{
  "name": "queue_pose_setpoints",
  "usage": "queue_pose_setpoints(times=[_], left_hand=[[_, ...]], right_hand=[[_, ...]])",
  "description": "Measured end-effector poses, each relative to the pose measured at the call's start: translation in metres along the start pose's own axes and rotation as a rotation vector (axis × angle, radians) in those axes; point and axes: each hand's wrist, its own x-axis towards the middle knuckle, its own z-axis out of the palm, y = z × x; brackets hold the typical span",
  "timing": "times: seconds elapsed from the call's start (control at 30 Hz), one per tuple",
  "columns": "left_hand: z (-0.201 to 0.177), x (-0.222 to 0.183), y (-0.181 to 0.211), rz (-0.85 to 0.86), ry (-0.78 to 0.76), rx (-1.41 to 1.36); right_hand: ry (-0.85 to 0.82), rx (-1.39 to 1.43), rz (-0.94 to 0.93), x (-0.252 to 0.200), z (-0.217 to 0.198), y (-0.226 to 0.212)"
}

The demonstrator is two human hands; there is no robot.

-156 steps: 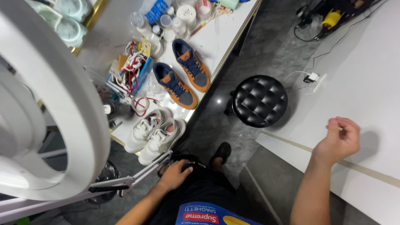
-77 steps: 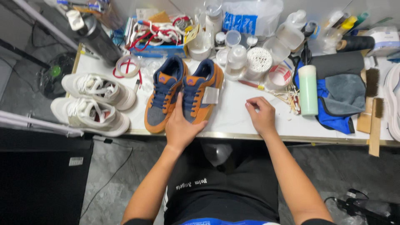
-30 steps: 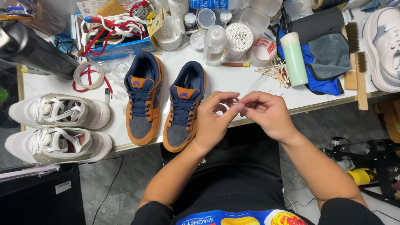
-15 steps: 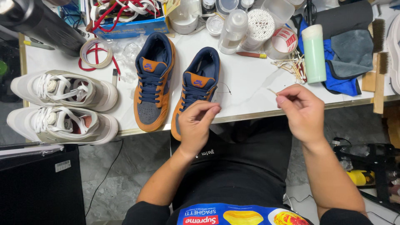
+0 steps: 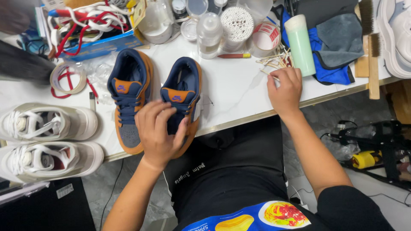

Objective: The person applies a liquid to the midsole of a shoe using a cotton swab. They hold an orange and blue sneaker with their left hand while carefully rubbing the swab along the orange rubber edge of the sole with their right hand.

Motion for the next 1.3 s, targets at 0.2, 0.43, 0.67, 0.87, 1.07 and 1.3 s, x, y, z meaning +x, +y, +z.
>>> queue_pose_setpoints(times=[0.2,0.43,0.67,0.87,1.07,1.3], left_hand=[[0.034,0.046,0.001,0.057,-0.204,0.161],[0.045,0.022,-0.014,-0.039,-0.199,0.042],[0.044,0.023,-0.016,-0.067,-0.125,-0.029],[0.046,0.016,-0.006,-0.131,-0.044,0.031],[0.057,0.02,0.004,-0.214,-0.057,0.14],[0.051,0.031,0.011,-0.244,-0.037,0.18]], right_hand=[[0.066,-0.114,-0.025,-0.001,-0.004,-0.006],[0.204,-0.06,0.058,-0.008,-0.006,-0.003],[0.077,0.01,0.093,0.008,-0.038,0.024],[-0.139,0.126,0.09,0.005,-0.064,0.032],[-0.234,-0.139,-0.114,0.013,-0.033,0.017],[-0.181,-0.22,-0.219,0.033,-0.028,-0.013]])
